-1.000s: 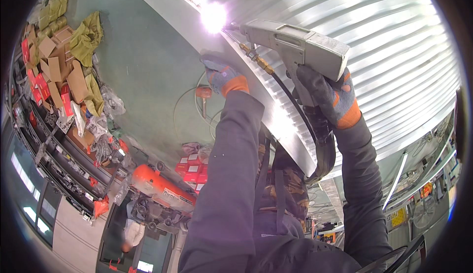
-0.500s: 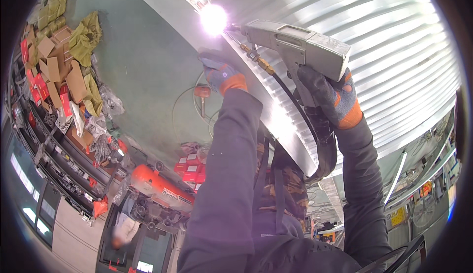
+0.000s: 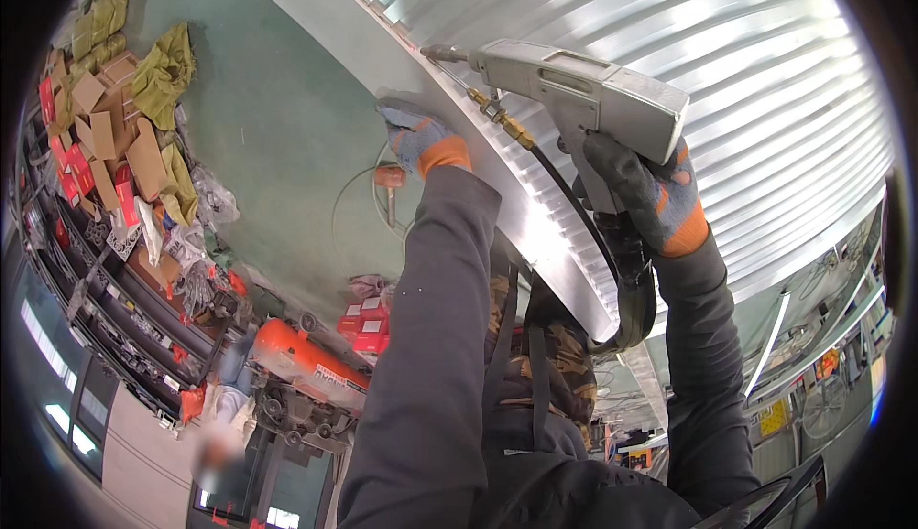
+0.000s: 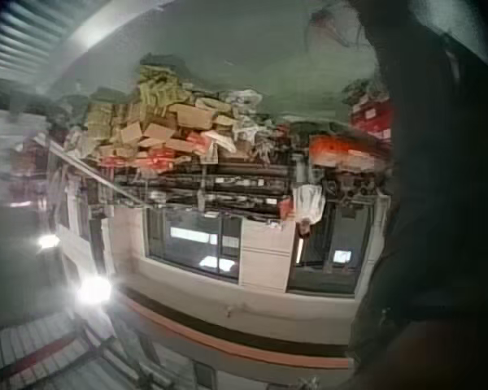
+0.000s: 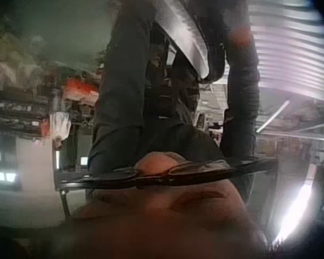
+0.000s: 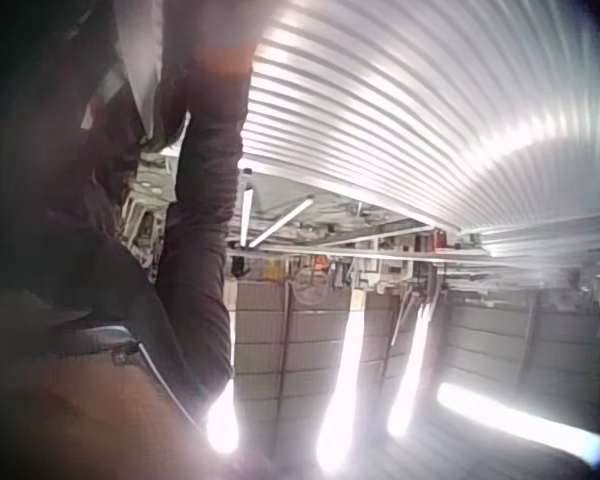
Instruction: The person welds seams on a large corrugated metal duct using a handheld welding gun. They move along the duct, repositioning it as needed, and apply continuous welds along the edges while wearing gloves and protective clothing.
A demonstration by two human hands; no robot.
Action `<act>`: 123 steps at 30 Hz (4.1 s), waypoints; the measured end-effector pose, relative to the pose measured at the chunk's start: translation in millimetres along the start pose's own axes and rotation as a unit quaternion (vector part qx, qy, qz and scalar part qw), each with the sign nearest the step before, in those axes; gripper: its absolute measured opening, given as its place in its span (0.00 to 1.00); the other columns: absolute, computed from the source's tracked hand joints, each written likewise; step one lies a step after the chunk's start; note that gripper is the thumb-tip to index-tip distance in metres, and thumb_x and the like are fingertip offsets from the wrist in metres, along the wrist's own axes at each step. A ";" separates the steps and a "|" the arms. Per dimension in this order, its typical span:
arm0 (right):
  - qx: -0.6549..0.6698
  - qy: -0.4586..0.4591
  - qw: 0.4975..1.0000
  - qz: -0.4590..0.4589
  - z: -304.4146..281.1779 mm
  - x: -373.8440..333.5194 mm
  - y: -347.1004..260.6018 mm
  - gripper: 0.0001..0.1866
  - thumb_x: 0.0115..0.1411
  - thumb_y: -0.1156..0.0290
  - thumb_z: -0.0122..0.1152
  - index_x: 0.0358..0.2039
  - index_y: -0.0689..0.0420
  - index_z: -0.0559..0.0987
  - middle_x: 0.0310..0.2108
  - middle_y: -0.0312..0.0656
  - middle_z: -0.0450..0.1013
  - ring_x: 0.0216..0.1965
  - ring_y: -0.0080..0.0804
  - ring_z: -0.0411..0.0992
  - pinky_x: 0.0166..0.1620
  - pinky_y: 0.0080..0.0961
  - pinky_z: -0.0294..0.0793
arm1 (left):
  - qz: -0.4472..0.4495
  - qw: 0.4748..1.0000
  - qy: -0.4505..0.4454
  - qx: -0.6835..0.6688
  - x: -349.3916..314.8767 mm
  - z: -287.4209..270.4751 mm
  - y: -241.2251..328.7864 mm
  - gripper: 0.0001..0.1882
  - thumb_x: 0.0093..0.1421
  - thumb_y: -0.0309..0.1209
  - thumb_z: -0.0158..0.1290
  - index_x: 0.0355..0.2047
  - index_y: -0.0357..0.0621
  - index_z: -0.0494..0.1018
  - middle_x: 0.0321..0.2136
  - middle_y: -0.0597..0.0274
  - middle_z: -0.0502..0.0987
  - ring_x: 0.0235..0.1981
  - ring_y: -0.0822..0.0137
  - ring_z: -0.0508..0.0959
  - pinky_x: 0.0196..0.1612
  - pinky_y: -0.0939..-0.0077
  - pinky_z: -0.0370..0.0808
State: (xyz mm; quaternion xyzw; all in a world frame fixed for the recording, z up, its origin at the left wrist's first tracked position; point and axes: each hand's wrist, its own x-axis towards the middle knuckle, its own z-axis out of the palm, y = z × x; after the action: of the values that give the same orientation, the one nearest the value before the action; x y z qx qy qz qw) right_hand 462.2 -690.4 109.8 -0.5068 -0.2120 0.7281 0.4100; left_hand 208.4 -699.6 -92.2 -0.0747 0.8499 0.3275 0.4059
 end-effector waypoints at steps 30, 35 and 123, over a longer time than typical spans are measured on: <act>0.022 -0.010 1.000 0.013 -8.4 -9.4 11.2 0.20 0.59 0.67 0.63 0.49 0.62 0.73 0.40 0.41 0.75 0.40 0.22 0.74 0.41 0.18 0.75 | -0.166 0.826 -0.001 -0.538 6.2 -5.4 21.1 0.19 0.67 0.37 0.37 0.47 0.36 0.69 0.40 0.60 0.73 0.40 0.69 0.72 0.44 0.85 0.67; -0.054 0.011 0.998 0.010 -9.2 -9.9 8.0 0.20 0.59 0.65 0.62 0.48 0.62 0.74 0.39 0.41 0.76 0.39 0.23 0.73 0.40 0.19 0.74 | 0.008 0.986 -0.027 -0.165 7.4 -4.4 -3.9 0.18 0.66 0.38 0.40 0.47 0.38 0.70 0.38 0.61 0.74 0.37 0.68 0.73 0.43 0.83 0.69; -0.077 0.048 0.995 0.035 -10.3 -43.2 12.9 0.20 0.60 0.65 0.60 0.49 0.63 0.73 0.37 0.41 0.75 0.35 0.22 0.74 0.34 0.19 0.74 | 0.298 0.397 -0.092 0.863 -70.3 -2.7 49.3 0.12 0.56 0.30 0.55 0.41 0.51 0.80 0.42 0.65 0.77 0.44 0.63 0.76 0.44 0.66 0.69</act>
State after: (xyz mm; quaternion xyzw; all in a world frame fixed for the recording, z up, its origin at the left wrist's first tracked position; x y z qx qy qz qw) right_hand 473.2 -734.1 120.8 -0.5783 -0.2292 0.6986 0.3537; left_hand 233.7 -672.9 -14.6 0.6041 0.6053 -0.4756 0.2061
